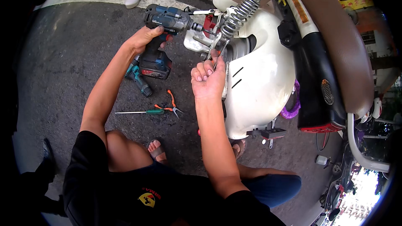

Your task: The person uses a cordless impact driver and a wrench to remove bolts from the rear fender of a scooter. They then remove the fender and proceed to work on the rear wheel hub and brake assembly using a screwdriver and wrench.

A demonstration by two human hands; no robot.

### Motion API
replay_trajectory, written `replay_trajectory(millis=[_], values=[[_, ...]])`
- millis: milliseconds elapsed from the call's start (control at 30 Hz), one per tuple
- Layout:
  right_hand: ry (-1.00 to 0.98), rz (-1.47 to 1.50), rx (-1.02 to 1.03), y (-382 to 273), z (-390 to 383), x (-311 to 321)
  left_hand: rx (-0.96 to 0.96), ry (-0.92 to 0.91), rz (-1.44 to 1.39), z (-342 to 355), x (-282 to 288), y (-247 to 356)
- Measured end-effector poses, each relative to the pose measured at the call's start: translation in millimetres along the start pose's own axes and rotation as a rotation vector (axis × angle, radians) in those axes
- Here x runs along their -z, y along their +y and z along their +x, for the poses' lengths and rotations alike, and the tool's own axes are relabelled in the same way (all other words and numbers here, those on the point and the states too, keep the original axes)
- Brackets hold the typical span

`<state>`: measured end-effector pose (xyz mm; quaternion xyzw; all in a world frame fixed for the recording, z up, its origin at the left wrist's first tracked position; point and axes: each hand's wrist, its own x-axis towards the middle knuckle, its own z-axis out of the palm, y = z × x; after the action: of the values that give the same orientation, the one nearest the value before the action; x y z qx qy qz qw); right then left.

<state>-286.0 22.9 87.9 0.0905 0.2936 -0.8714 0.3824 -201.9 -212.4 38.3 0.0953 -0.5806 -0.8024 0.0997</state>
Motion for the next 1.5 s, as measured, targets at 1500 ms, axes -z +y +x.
replay_trajectory(millis=[1500], values=[[-0.052, -0.005, 0.041, 3, -8, -1, 0.752, 0.632, 0.035, -215, 96, -124]])
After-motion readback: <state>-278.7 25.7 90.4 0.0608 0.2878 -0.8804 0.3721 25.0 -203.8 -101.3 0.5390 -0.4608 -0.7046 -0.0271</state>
